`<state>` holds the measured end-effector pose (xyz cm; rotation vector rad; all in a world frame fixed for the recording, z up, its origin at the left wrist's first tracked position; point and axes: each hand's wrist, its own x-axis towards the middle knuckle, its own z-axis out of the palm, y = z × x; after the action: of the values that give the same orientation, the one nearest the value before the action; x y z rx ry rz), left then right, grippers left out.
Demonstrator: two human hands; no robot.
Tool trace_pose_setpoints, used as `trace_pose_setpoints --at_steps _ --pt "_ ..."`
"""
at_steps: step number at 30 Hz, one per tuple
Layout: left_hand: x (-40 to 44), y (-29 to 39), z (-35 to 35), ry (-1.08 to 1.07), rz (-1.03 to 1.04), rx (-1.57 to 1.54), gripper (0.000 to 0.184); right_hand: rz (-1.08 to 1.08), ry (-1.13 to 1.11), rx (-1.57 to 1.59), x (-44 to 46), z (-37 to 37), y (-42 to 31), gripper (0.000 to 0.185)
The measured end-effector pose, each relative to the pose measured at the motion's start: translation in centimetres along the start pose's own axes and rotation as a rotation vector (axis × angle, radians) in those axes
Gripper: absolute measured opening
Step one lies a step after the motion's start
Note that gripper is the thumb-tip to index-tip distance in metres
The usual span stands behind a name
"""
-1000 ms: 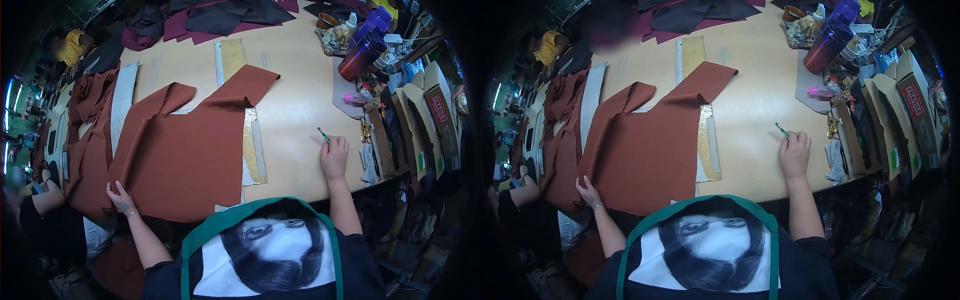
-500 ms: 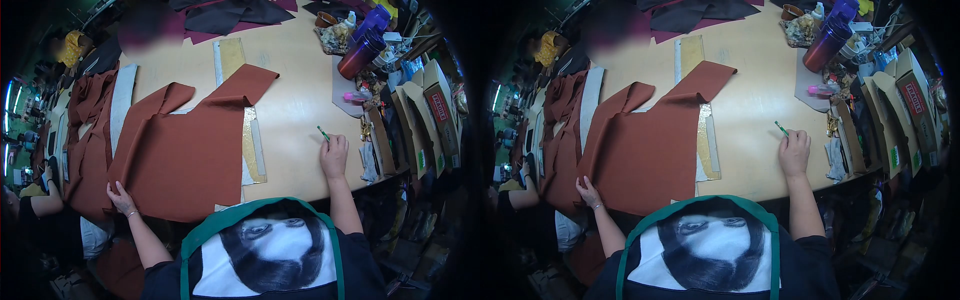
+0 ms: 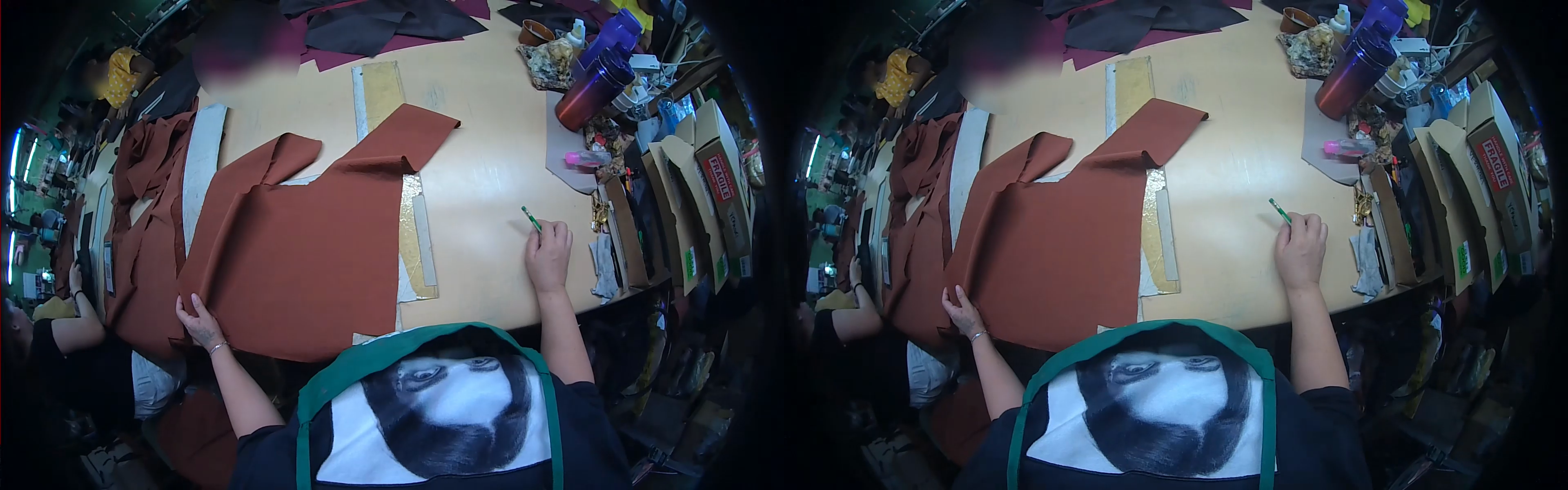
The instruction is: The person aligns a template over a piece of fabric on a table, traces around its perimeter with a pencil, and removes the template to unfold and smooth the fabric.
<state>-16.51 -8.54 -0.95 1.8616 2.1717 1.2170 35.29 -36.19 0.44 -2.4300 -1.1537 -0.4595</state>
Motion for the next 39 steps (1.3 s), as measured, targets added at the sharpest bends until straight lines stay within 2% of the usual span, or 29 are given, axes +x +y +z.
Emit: trace_pose_setpoints --at_steps 4,8,10,12,15,16,18,19,22,25,29,32,36,39 --pt "0.3 -0.9 0.5 -0.013 -0.045 -0.153 0.045 -0.001 0.003 0.012 0.1 -0.1 -0.1 0.013" --pt "0.9 -1.8 0.8 0.006 0.043 -0.044 0.043 -0.029 0.003 0.008 0.0 -0.2 -0.2 0.014" --pt "0.5 0.2 0.1 -0.011 -0.029 -0.079 0.042 -0.026 -0.001 0.022 0.0 0.0 0.0 0.015" --pt "0.6 -0.7 0.3 0.027 0.005 -0.057 0.045 -0.016 -0.005 0.028 0.0 0.1 0.1 0.014" --pt "1.8 -3.1 0.6 -0.034 -0.149 -0.162 0.053 -0.002 -0.01 0.039 0.0 0.0 0.1 0.013" --pt "2.4 -3.2 0.3 -0.089 -0.297 -0.315 0.059 0.002 -0.009 0.042 0.0 0.0 -0.1 0.013" --pt "3.3 -3.7 -0.9 -0.315 -0.459 -0.408 0.061 0.004 -0.005 0.042 0.1 -0.2 0.1 0.012" --pt "2.6 -1.8 -1.6 -0.28 -0.439 -0.311 0.061 -0.002 -0.003 0.046 0.2 -0.1 0.2 0.011" --pt "1.9 -0.9 -1.6 -0.262 -0.317 -0.314 0.059 -0.013 -0.011 0.049 0.2 0.1 0.2 0.011" --pt "2.4 -1.5 -1.0 -0.317 -0.337 -0.139 0.056 -0.025 -0.013 0.047 0.2 0.0 0.0 0.011" --pt "2.4 -4.1 0.4 -0.285 -0.364 -0.102 0.052 -0.054 0.011 0.015 0.2 0.4 0.3 0.01" --pt "1.8 -4.4 0.7 -0.216 -0.254 -0.144 0.049 -0.056 0.012 0.003 0.0 0.4 0.3 0.01" --pt "2.5 -3.5 0.1 -0.344 -0.334 -0.087 0.048 -0.058 0.015 -0.017 0.0 0.5 0.4 0.009" --pt "1.3 2.5 -1.7 -0.348 -0.191 -0.72 0.046 -0.044 0.01 -0.015 -0.1 0.3 0.2 0.01"
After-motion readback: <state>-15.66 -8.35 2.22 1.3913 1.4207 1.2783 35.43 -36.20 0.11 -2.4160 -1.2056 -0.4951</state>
